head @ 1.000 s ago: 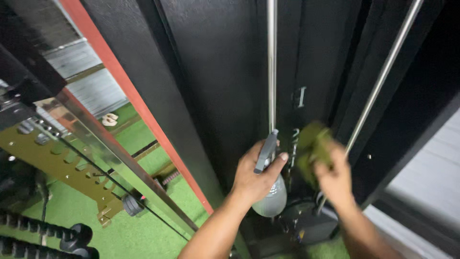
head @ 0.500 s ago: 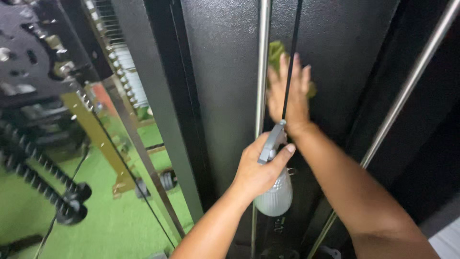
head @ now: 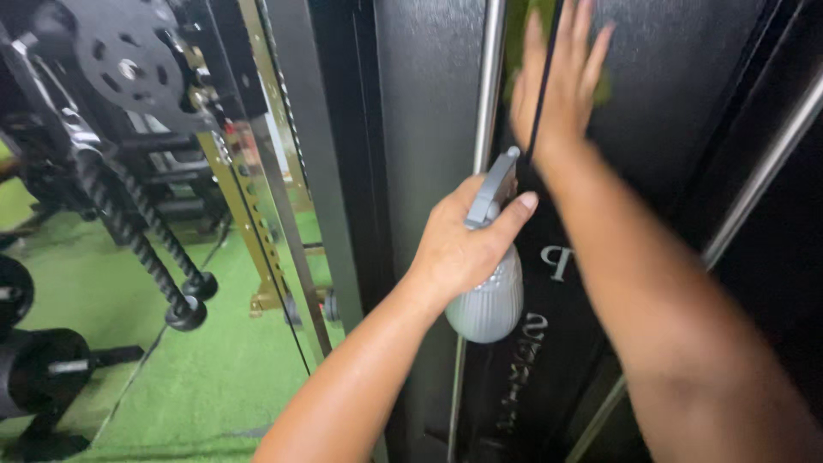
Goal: The person picks up a weight plate from a bench, places it on a weight rack, and then uses a spray bottle and a cloth to wipe down a gym machine and a metal frame.
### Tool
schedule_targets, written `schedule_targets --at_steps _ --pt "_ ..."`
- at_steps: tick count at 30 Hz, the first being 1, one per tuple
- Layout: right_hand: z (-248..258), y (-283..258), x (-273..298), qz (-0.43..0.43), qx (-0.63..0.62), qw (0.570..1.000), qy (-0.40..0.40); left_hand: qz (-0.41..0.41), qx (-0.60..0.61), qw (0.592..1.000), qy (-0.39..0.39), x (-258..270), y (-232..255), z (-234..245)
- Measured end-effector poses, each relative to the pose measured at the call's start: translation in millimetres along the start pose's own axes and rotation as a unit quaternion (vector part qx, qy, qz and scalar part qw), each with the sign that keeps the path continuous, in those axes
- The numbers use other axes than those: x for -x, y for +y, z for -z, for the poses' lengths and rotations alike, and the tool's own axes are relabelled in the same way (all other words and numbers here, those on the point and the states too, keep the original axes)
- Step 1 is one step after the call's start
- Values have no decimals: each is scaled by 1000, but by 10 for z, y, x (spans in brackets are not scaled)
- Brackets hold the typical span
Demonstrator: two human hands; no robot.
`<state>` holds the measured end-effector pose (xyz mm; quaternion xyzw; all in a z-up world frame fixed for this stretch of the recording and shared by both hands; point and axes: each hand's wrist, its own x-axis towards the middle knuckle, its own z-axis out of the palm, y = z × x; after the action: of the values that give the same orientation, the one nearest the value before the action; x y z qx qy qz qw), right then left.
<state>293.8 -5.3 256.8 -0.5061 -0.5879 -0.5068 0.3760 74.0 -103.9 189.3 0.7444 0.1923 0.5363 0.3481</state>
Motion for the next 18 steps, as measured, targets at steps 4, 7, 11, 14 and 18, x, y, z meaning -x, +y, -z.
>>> schedule_targets --at_steps 4,7,11,14,18 --pt "245 250 -803 -115 18 991 -73 -22 -40 999 -3 -263 293 183" --pt "133 292 -770 -108 65 992 -27 -40 -13 999 -26 -391 423 239" --pt "-43 257 -285 82 187 979 -3 -108 33 992 -59 -527 537 223" --pt "-31 469 -235 102 75 992 -22 -146 32 985 -89 -758 650 142" --pt "-40 773 -554 4 376 922 92 -185 -22 980 -69 -1136 800 -167"
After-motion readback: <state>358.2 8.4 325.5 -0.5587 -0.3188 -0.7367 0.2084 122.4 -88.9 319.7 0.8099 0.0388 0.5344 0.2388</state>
